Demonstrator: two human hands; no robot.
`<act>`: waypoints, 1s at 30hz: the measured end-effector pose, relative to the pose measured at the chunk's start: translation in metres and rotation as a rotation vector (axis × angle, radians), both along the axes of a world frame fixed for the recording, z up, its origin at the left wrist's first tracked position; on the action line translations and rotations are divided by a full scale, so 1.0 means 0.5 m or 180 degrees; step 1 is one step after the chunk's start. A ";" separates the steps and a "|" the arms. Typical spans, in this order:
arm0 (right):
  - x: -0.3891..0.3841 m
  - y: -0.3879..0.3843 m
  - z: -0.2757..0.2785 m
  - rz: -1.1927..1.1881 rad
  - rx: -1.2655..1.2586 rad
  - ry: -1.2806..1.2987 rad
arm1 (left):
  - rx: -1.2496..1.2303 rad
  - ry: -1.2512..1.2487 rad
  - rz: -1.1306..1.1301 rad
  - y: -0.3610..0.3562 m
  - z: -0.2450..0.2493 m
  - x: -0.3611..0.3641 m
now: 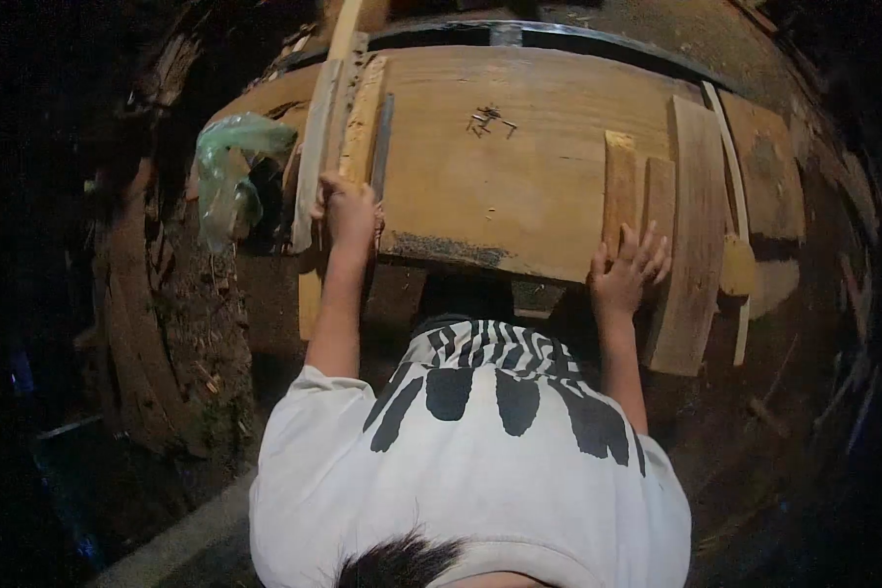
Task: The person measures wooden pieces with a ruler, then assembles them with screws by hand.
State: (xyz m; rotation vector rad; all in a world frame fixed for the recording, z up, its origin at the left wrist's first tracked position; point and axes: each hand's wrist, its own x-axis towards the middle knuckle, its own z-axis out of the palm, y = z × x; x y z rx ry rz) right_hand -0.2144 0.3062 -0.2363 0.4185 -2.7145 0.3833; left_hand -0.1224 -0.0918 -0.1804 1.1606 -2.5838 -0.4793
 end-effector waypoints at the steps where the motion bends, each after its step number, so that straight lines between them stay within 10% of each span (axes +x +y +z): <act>1: -0.001 0.000 -0.001 0.0050 -0.0046 0.0044 | 0.0276 0.0052 0.0295 0.038 0.077 -0.008; 10: 0.000 -0.008 0.009 -0.0103 -0.0082 0.0050 | -0.0226 0.0561 -0.0915 0.038 0.100 0.040; 16: -0.001 -0.006 0.007 -0.0136 0.0031 0.0023 | 0.1686 0.0964 -0.2710 0.101 0.020 0.032; 30: -0.004 -0.008 0.043 -0.0108 -0.0073 -0.0379 | 0.1624 0.0180 -0.2973 0.064 0.057 -0.061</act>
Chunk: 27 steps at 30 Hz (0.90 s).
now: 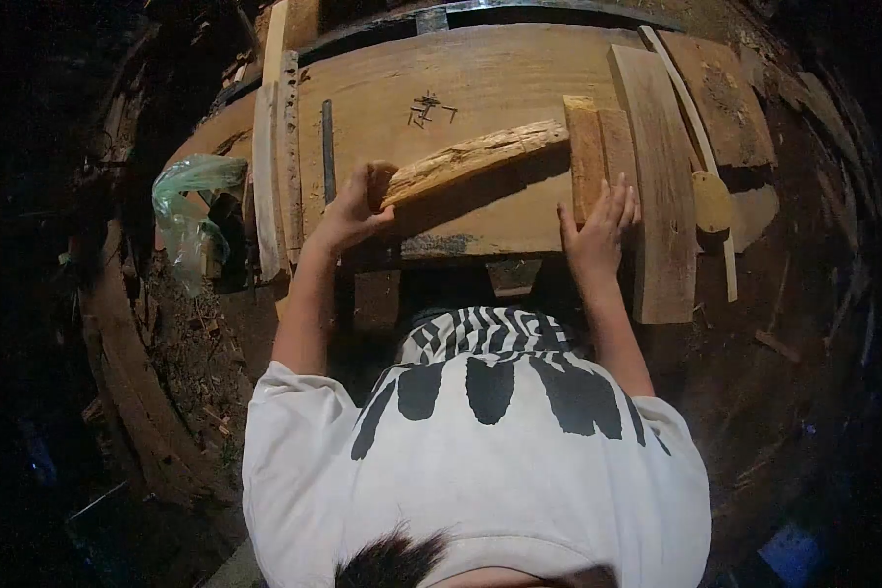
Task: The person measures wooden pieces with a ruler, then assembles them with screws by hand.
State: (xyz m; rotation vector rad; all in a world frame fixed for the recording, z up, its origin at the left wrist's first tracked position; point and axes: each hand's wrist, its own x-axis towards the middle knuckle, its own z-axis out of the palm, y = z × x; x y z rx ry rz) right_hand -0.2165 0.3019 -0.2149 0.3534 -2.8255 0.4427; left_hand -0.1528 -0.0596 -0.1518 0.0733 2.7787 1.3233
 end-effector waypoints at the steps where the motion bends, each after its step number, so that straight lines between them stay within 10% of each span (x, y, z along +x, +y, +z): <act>1: -0.001 -0.001 0.008 -0.0007 -0.0048 -0.0107 | 0.0226 -0.0034 -0.0032 -0.007 -0.001 -0.001; 6: -0.018 0.001 0.037 -0.0037 0.0188 -0.0363 | 0.0448 -0.0334 0.0053 -0.046 0.004 0.008; 9: -0.036 0.014 0.044 0.0011 0.0207 -0.0433 | 0.2487 -0.2025 0.1257 -0.059 0.010 0.004; 11: -0.047 0.030 0.063 -0.0159 -0.0591 -0.0446 | 0.0423 -0.0414 0.0025 -0.016 0.061 0.023; 21: -0.025 0.082 0.123 -0.0070 -0.2588 -0.0877 | 0.0663 -0.0968 -0.0423 -0.002 -0.070 -0.086; 27: -0.009 0.098 0.083 -0.0192 -0.2996 -0.0601 | -0.0094 0.0292 -0.0313 0.024 -0.044 -0.048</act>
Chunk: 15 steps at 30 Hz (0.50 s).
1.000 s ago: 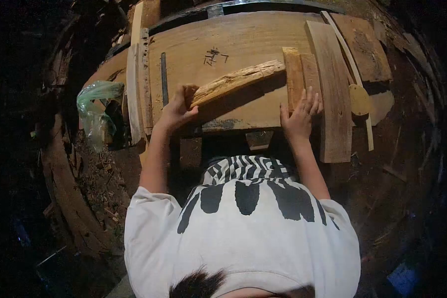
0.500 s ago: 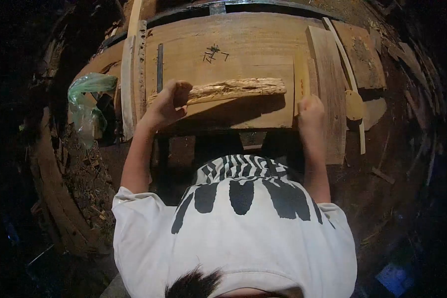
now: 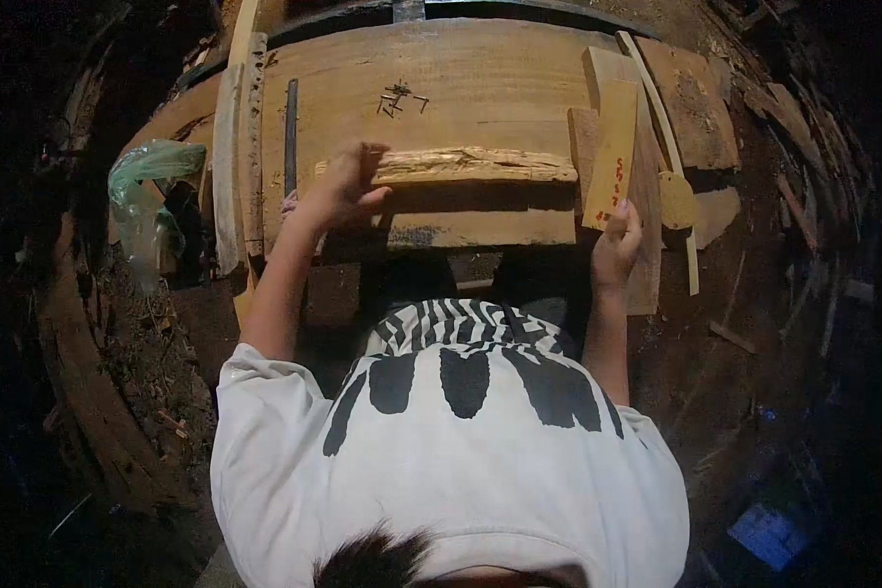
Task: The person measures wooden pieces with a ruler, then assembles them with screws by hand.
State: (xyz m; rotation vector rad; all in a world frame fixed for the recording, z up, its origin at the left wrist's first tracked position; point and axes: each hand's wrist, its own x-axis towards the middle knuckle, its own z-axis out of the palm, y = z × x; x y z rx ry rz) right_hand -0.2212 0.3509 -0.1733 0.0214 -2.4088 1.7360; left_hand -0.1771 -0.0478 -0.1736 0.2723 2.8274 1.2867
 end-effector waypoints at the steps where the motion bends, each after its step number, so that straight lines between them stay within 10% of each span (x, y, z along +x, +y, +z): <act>1: -0.001 -0.007 -0.002 0.0019 -0.0281 -0.0040 | -0.0583 0.0372 0.0148 0.000 0.011 0.008; 3: -0.002 -0.016 -0.007 0.0069 -0.0584 -0.0090 | -0.1194 0.0732 0.0323 -0.013 -0.006 0.029; 9: -0.009 0.003 -0.037 -0.0098 -0.0230 0.0102 | 0.1034 0.1264 0.1871 0.032 -0.046 0.120; 15: 0.019 -0.071 0.020 0.0460 -0.2309 -0.1511 | 0.2977 0.1360 0.2238 0.076 -0.082 0.178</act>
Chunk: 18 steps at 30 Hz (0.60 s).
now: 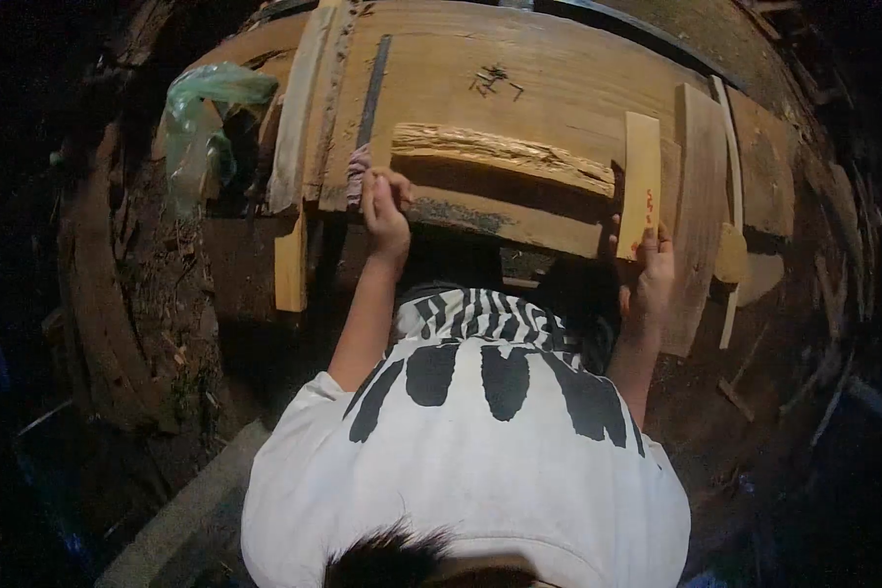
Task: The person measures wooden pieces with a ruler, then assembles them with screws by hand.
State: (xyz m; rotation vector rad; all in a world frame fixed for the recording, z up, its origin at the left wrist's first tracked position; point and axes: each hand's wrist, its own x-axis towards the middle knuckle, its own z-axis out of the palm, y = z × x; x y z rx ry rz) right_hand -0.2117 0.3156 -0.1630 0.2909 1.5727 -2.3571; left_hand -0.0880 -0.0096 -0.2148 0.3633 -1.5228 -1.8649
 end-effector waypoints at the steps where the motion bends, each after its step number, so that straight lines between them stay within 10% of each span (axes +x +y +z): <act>1: 0.008 -0.012 -0.005 0.0054 -0.0019 -0.0012 | -0.0359 -0.0419 0.0195 0.005 0.011 -0.003; 6: 0.048 -0.065 -0.009 0.0910 -0.0612 -0.0282 | -0.1481 -0.0906 0.0471 -0.031 0.026 -0.022; 9: 0.074 -0.089 0.007 0.1082 -0.0372 -0.0262 | -0.0289 -0.0943 0.0259 -0.032 0.020 -0.035; 18: 0.074 -0.022 0.085 0.1051 -0.1114 0.0801 | -0.0543 -0.0926 0.1089 -0.046 0.006 -0.081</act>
